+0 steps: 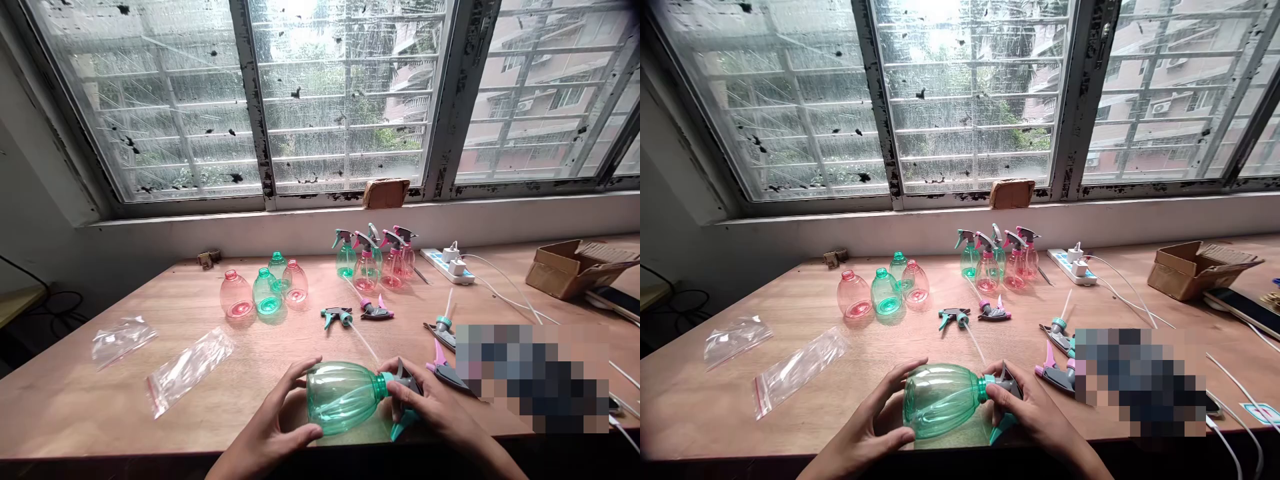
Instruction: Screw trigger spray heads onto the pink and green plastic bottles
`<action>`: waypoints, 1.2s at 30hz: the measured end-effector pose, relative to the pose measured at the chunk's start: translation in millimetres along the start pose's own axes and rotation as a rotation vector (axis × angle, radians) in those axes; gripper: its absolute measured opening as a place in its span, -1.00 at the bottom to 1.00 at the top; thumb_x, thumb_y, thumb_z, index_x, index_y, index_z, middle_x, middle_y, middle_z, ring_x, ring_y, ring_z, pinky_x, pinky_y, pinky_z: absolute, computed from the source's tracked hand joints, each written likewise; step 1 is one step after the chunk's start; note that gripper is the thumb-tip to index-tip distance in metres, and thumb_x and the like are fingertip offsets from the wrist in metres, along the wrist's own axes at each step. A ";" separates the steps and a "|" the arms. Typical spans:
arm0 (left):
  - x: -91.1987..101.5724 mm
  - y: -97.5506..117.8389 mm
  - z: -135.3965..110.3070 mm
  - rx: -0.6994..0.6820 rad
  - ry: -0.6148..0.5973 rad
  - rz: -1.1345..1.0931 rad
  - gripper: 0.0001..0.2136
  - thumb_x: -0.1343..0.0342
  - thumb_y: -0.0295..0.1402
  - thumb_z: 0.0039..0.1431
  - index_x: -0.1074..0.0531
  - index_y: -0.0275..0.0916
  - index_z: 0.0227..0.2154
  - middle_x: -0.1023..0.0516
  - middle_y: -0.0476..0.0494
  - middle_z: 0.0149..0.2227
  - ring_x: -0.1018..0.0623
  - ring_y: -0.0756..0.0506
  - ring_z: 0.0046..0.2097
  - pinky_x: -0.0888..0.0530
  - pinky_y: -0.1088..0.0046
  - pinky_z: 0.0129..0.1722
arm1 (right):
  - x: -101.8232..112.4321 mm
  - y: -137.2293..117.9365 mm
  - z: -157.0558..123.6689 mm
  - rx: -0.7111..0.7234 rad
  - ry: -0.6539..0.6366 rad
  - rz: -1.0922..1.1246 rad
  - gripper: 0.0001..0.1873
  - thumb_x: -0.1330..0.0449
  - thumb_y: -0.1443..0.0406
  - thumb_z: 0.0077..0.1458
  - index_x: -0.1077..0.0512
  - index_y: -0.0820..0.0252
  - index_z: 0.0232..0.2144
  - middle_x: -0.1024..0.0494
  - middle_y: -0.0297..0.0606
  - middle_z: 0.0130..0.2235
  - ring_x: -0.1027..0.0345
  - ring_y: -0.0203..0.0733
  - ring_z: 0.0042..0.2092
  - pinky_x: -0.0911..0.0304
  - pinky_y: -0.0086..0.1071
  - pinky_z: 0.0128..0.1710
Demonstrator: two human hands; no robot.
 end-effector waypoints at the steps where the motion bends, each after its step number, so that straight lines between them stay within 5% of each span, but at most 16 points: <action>1: 0.5 2.7 -0.7 -0.031 0.012 0.047 -0.34 -0.33 -0.18 0.24 -0.20 0.07 0.35 -0.20 -0.18 0.43 -0.26 -0.37 0.40 -0.27 0.03 0.36 | 0.1 0.6 0.1 -0.003 -0.001 0.002 -0.53 -0.29 -0.05 0.19 -0.42 0.18 -0.09 -0.59 -0.36 -0.49 -0.47 -0.12 -0.39 -0.30 -0.29 -0.30; 4: 1.6 7.5 -2.6 -0.084 0.040 0.160 -0.35 -0.33 -0.27 0.24 -0.23 0.05 0.34 -0.17 -0.18 0.44 -0.10 -0.38 0.47 -0.06 -0.01 0.44 | -0.6 1.7 0.4 -0.003 -0.014 0.008 -0.54 -0.30 -0.05 0.19 -0.41 0.18 -0.09 -0.59 -0.35 -0.48 -0.47 -0.12 -0.38 -0.30 -0.29 -0.29; 9: -1.3 1.5 -1.7 0.013 0.000 0.056 -0.19 -0.36 -0.14 0.20 -0.06 0.10 0.41 -0.12 -0.17 0.47 -0.17 -0.40 0.44 -0.13 -0.03 0.42 | -2.5 -0.1 -0.1 0.006 -0.034 0.036 -0.56 -0.29 -0.03 0.20 -0.40 0.18 -0.10 -0.58 -0.37 -0.47 -0.46 -0.16 -0.39 -0.29 -0.31 -0.30; 14: 3.0 -8.4 1.5 0.085 0.042 0.018 -0.33 -0.08 0.06 0.35 -0.04 0.03 0.42 -0.13 -0.20 0.47 -0.08 -0.37 0.48 0.01 -0.08 0.45 | -4.3 -3.0 -0.8 -0.006 -0.032 0.038 -0.54 -0.30 -0.05 0.18 -0.40 0.18 -0.12 -0.57 -0.36 -0.47 -0.46 -0.15 -0.38 -0.30 -0.31 -0.30; 17: 4.7 -10.9 1.6 0.098 0.059 0.022 -0.33 -0.10 0.05 0.34 -0.07 0.01 0.41 -0.18 -0.22 0.45 -0.09 -0.39 0.47 0.01 -0.09 0.44 | -4.4 -3.5 -0.8 -0.014 -0.028 0.041 -0.53 -0.30 -0.05 0.18 -0.40 0.19 -0.11 -0.58 -0.36 -0.47 -0.46 -0.15 -0.38 -0.30 -0.30 -0.29; 22: -1.2 -1.6 1.6 0.005 0.010 0.032 -0.35 -0.23 -0.12 0.32 -0.12 0.07 0.39 -0.17 -0.20 0.45 -0.27 -0.38 0.40 -0.24 -0.02 0.37 | -1.7 -4.5 -0.4 -0.010 -0.007 -0.002 -0.54 -0.31 -0.05 0.17 -0.42 0.18 -0.12 -0.55 -0.38 -0.47 -0.46 -0.15 -0.39 -0.32 -0.30 -0.31; 26: -2.2 10.7 1.9 -0.152 0.028 0.208 -0.39 -0.30 -0.28 0.26 -0.25 0.08 0.33 -0.14 -0.18 0.45 -0.10 -0.38 0.46 -0.06 -0.04 0.44 | -2.1 -6.9 -0.4 -0.004 -0.006 -0.027 -0.55 -0.31 -0.06 0.17 -0.44 0.18 -0.15 -0.54 -0.40 -0.47 -0.44 -0.18 -0.40 -0.29 -0.33 -0.33; 32: -1.0 -1.3 0.2 -0.010 0.011 0.053 -0.15 -0.38 -0.12 0.16 -0.04 0.11 0.42 -0.03 -0.16 0.50 -0.15 -0.42 0.45 -0.14 -0.05 0.41 | -5.6 -9.5 -0.8 0.000 -0.028 0.006 -0.53 -0.30 -0.07 0.16 -0.42 0.18 -0.15 -0.56 -0.38 -0.47 -0.43 -0.18 -0.41 -0.28 -0.34 -0.32; 36: 2.9 -10.5 -0.2 0.053 0.043 0.083 -0.31 -0.18 -0.03 0.32 -0.05 0.08 0.42 -0.08 -0.16 0.49 -0.10 -0.37 0.47 -0.01 -0.08 0.44 | -5.5 -7.6 -0.5 0.004 -0.038 0.016 -0.55 -0.30 -0.05 0.18 -0.41 0.18 -0.14 -0.57 -0.37 -0.46 -0.43 -0.18 -0.40 -0.27 -0.33 -0.31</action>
Point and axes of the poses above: each hand's wrist, its own z-axis towards the middle knuckle, its own x-axis out of the back of the hand, y = z × x, the point moved 6 cm from there along z, towards the middle knuckle
